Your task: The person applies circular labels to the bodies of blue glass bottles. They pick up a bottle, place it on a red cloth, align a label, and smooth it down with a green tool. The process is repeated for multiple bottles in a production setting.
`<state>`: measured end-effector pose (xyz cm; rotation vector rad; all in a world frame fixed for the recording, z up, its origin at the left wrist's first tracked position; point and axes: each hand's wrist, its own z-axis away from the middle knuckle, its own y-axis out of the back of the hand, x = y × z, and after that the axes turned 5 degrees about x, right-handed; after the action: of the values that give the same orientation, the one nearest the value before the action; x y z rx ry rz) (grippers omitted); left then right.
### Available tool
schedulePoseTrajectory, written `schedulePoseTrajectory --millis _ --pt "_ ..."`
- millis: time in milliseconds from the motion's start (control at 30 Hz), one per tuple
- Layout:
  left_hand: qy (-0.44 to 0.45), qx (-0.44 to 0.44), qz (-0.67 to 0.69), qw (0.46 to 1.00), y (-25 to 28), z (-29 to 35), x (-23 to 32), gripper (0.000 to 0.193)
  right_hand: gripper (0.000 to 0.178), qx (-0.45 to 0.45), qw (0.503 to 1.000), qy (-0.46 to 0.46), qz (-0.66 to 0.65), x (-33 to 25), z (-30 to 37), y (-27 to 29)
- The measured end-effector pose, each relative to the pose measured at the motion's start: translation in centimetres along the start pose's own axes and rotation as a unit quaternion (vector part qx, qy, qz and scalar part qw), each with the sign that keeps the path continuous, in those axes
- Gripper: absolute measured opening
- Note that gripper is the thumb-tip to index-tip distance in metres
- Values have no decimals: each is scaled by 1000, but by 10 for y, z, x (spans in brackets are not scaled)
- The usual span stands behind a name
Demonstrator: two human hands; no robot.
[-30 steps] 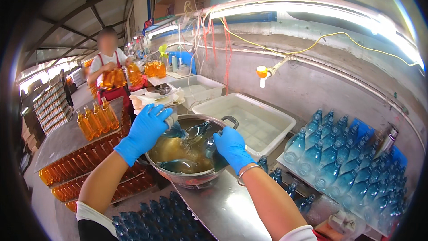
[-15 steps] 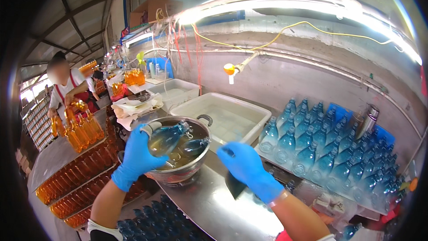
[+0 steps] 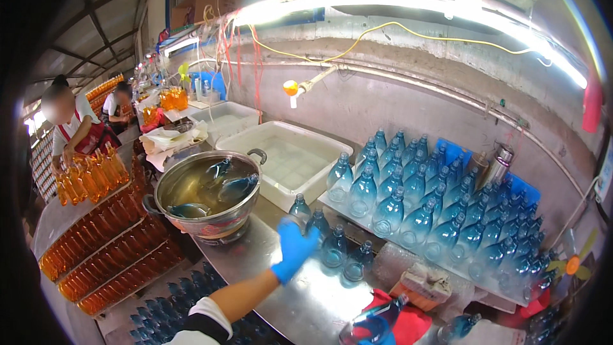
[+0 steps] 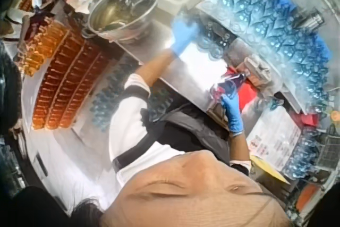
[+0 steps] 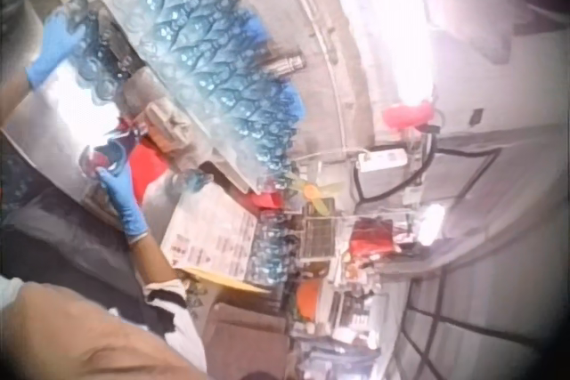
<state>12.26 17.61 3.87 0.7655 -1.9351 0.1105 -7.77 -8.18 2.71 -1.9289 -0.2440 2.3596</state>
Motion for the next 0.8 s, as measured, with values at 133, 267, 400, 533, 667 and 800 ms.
schedulePoseTrajectory --millis 133,267,400,533,667,800 --pt "162 61 -76 982 -12 -57 -93 62 69 -1 993 69 97 -13 26 16" --pt "170 27 -78 982 -23 -59 -89 79 68 64 988 78 113 -17 39 33" --pt "203 8 -107 973 -10 -61 -91 79 62 104 987 46 110 -21 48 42" --pt "103 182 53 976 23 -27 -71 66 53 102 988 53 105 -25 51 54" --pt "-30 178 274 945 82 9 -7 45 55 118 988 15 96 -28 52 67" --pt "-29 301 234 924 158 -50 37 31 62 129 988 16 80 -29 58 76"
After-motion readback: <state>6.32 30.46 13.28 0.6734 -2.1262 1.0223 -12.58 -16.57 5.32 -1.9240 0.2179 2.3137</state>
